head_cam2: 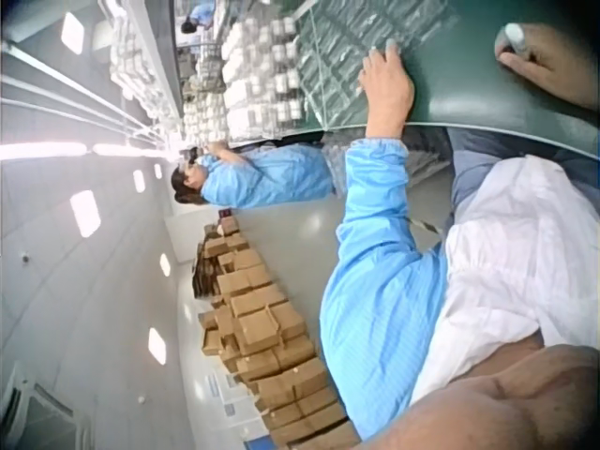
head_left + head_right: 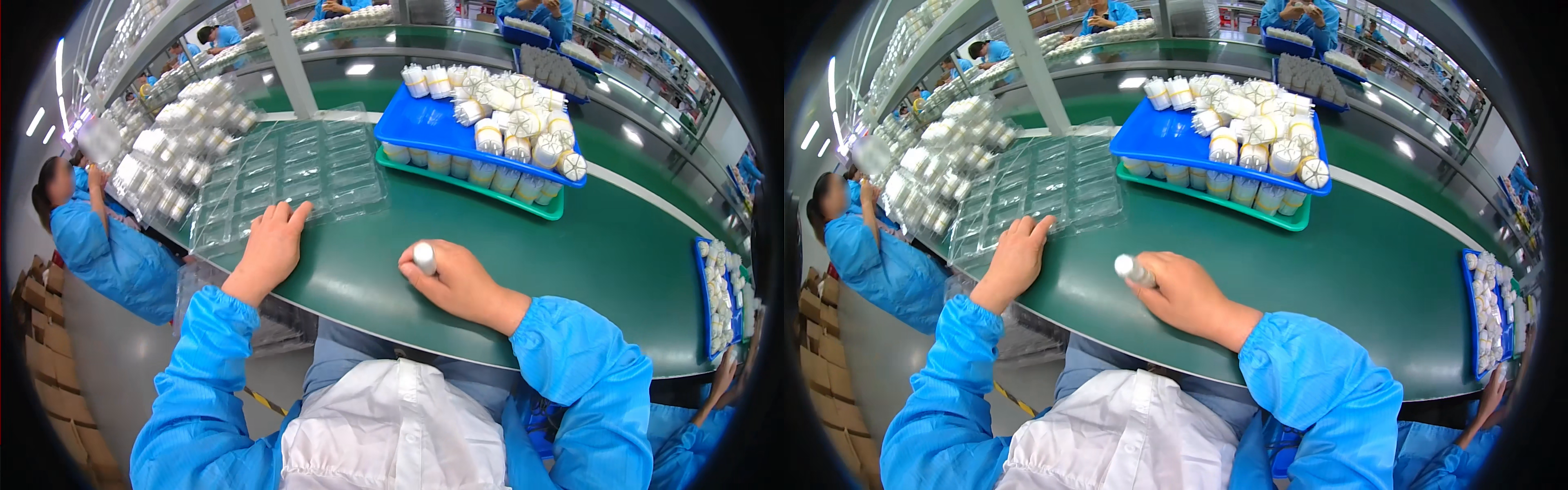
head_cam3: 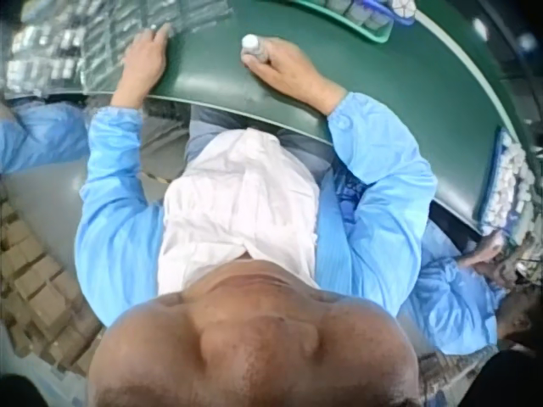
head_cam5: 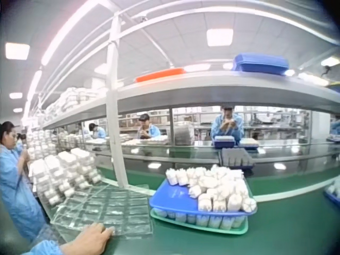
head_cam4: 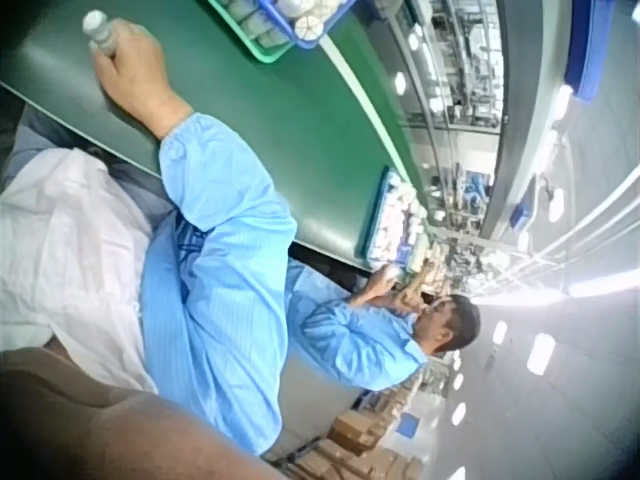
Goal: The person repeatedly picks up small white cylindrical objects from a blue tray and uses a syringe-like tool to apply a substance to the top of each object. After treating each item, the person places it into a clear plastic packaging tray. The process is repetitive and performed one item at a time.
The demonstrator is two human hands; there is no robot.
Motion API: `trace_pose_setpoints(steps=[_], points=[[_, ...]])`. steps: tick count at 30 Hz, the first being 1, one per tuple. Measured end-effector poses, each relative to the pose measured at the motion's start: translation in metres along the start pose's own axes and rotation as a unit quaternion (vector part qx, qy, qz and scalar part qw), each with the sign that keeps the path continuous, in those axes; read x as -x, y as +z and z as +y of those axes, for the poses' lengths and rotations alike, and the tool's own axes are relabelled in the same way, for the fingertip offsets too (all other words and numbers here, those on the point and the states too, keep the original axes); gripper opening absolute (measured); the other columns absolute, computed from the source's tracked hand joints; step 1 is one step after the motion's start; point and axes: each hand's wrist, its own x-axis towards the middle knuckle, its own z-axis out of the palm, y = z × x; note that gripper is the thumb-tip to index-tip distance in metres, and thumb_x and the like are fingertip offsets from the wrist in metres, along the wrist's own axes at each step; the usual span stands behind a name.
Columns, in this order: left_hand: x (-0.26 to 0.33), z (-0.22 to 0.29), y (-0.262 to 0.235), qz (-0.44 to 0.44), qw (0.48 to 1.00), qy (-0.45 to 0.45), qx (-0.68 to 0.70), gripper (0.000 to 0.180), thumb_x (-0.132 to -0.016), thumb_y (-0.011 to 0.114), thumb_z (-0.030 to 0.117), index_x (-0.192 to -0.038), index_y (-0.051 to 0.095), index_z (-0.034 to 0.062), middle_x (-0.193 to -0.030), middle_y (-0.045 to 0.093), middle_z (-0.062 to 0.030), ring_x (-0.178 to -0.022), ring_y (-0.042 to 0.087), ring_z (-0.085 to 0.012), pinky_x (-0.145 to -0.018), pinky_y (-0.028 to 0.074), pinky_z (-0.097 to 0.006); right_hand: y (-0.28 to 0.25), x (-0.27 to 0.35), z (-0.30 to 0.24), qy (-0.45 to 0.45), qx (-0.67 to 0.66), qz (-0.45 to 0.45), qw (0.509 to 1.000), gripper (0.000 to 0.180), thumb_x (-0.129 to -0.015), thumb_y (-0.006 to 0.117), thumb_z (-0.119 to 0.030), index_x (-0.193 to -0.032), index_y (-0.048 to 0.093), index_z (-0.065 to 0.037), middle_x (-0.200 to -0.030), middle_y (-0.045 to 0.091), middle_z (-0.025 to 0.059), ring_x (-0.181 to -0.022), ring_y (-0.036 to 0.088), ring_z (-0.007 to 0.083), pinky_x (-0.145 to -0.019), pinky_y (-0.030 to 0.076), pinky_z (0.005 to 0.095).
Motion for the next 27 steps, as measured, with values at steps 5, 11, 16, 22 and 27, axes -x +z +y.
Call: trace_pose_setpoints(steps=[5, 11, 16, 22, 27], points=[[-0.029, 0.034, -0.034, 0.097, 0.994, 0.025, -0.049, 0.039, -0.087, 0.055, -0.001, -0.126, 0.056, 0.0003, -0.112, 0.058, -0.0179, -0.105, 0.056, -0.0353, -0.091, 0.044, -0.047, -0.043, 0.017, 0.005, -0.091, 0.151, 0.058, 0.983, 0.015, -0.085, 0.073, -0.018, -0.085, 0.065, -0.006, -0.084, 0.065, 0.0092, -0.079, 0.061, 0.0306, -0.072, 0.051, 0.0417], [-0.142, 0.106, -0.071, 0.168, 0.935, 0.217, 0.226, 0.035, -0.090, 0.064, 0.008, -0.123, 0.056, 0.0016, -0.116, 0.059, -0.0174, -0.108, 0.058, -0.0367, -0.089, 0.048, -0.044, -0.082, 0.044, 0.016, 0.079, 0.171, 0.107, 0.976, 0.018, -0.086, 0.072, -0.022, -0.081, 0.067, -0.005, -0.079, 0.067, 0.0105, -0.074, 0.064, 0.0313, -0.065, 0.051, 0.0408], [-0.232, 0.182, -0.045, 0.259, 0.895, 0.237, 0.274, 0.037, -0.088, 0.071, 0.022, -0.116, 0.060, 0.0022, -0.110, 0.062, -0.0165, -0.101, 0.061, -0.0376, -0.088, 0.050, -0.045, -0.075, 0.039, 0.021, 0.128, 0.136, 0.106, 0.977, 0.028, -0.087, 0.073, -0.031, -0.084, 0.065, -0.004, -0.081, 0.067, 0.0121, -0.071, 0.065, 0.0318, -0.063, 0.052, 0.0418], [-0.255, 0.189, -0.023, 0.237, 0.881, 0.235, 0.334, 0.030, -0.085, 0.070, 0.017, -0.111, 0.063, 0.0040, -0.106, 0.062, -0.0163, -0.098, 0.062, -0.0361, -0.086, 0.050, -0.041, -0.074, 0.039, 0.022, 0.101, 0.134, 0.065, 0.984, 0.024, -0.087, 0.070, -0.026, -0.084, 0.064, -0.003, -0.078, 0.064, 0.0149, -0.070, 0.064, 0.0350, -0.064, 0.052, 0.0440], [-0.185, 0.156, -0.056, 0.226, 0.867, 0.261, 0.360, 0.035, -0.077, 0.070, 0.010, -0.110, 0.064, 0.0036, -0.103, 0.062, -0.0127, -0.093, 0.062, -0.0295, -0.082, 0.051, -0.036, -0.078, 0.043, 0.031, 0.133, 0.136, 0.129, 0.973, 0.023, -0.087, 0.069, -0.024, -0.080, 0.064, -0.002, -0.077, 0.064, 0.0171, -0.069, 0.063, 0.0370, -0.064, 0.051, 0.0449]])
